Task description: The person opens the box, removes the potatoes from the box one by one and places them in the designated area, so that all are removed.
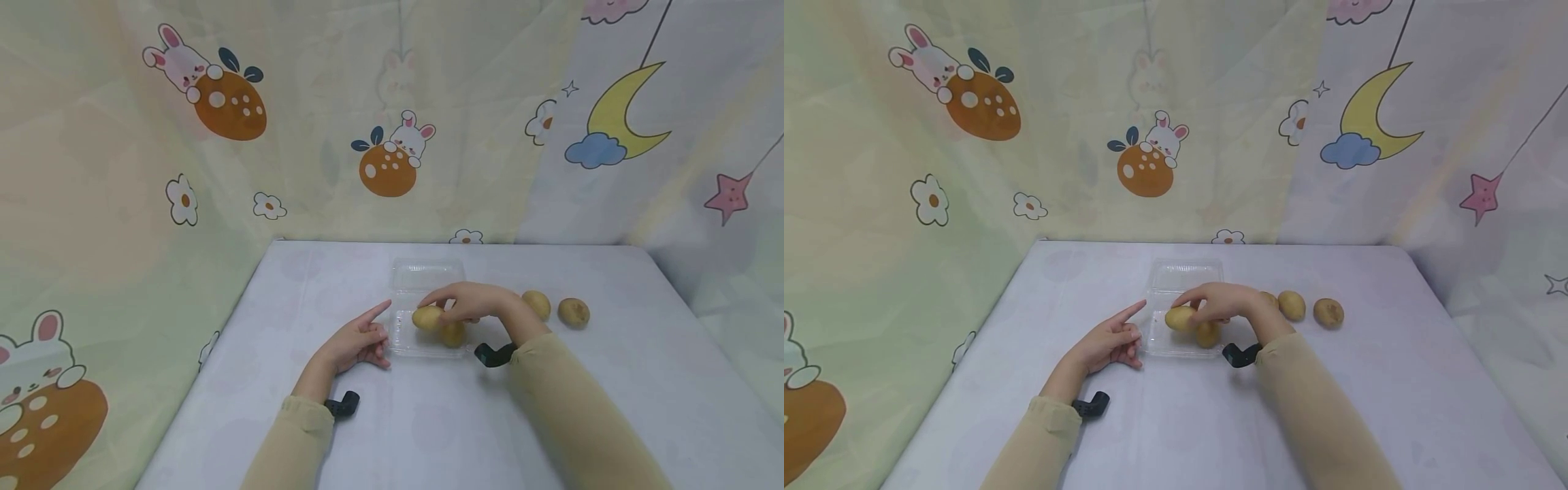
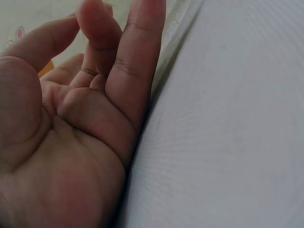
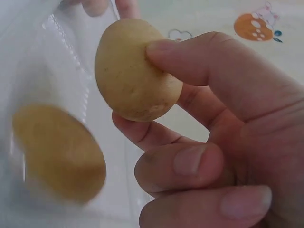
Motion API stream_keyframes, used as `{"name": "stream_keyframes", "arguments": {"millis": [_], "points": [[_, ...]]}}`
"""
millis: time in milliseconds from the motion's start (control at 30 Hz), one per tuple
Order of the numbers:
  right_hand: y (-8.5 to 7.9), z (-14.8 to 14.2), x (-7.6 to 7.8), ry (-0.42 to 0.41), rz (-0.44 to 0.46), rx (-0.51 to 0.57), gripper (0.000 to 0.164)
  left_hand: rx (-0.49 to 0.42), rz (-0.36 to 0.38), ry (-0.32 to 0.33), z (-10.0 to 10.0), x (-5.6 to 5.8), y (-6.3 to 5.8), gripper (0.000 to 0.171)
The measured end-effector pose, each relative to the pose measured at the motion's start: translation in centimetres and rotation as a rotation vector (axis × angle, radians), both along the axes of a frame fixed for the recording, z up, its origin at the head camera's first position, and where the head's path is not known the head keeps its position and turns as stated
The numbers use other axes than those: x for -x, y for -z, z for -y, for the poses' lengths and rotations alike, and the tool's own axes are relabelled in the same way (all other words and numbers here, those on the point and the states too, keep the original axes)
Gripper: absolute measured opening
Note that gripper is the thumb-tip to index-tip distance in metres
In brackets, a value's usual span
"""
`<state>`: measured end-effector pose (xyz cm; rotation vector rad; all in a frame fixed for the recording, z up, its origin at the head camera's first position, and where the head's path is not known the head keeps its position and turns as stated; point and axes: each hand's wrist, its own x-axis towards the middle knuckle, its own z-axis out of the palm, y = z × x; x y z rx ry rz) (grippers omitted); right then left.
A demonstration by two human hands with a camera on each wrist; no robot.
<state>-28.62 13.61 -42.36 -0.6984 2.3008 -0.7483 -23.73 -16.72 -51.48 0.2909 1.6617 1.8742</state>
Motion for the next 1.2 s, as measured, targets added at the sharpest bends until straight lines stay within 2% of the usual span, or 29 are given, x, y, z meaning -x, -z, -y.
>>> {"name": "stream_keyframes", "arguments": {"millis": [200, 433, 633, 867, 1100, 1200], "points": [[-0.2, -2.4, -0.5, 0.064, 0.009, 0.065, 0.039, 0.016, -0.001, -0.014, 0.0, 0.0, 0.0, 0.073], [0.0, -5.1, -1.1, 0.096, 0.018, 0.110, 0.041, 0.015, 0.003, -0.013, 0.1, -0.1, -0.1, 0.072], [0.5, -7.9, -1.9, 0.112, -0.010, 0.144, 0.044, 0.017, -0.007, -0.005, 0.0, -0.1, -0.1, 0.073], [1.3, -11.5, -3.3, 0.206, -0.003, 0.182, 0.044, 0.004, -0.003, 0.000, -0.1, -0.1, -0.1, 0.073], [2.8, -14.1, -4.8, 0.261, 0.011, 0.252, 0.051, 0.009, -0.004, -0.008, -0.1, -0.1, -0.1, 0.073], [3.4, -14.9, -5.3, 0.277, 0.002, 0.232, 0.052, 0.011, -0.001, -0.011, -0.2, -0.1, -0.1, 0.072]]}}
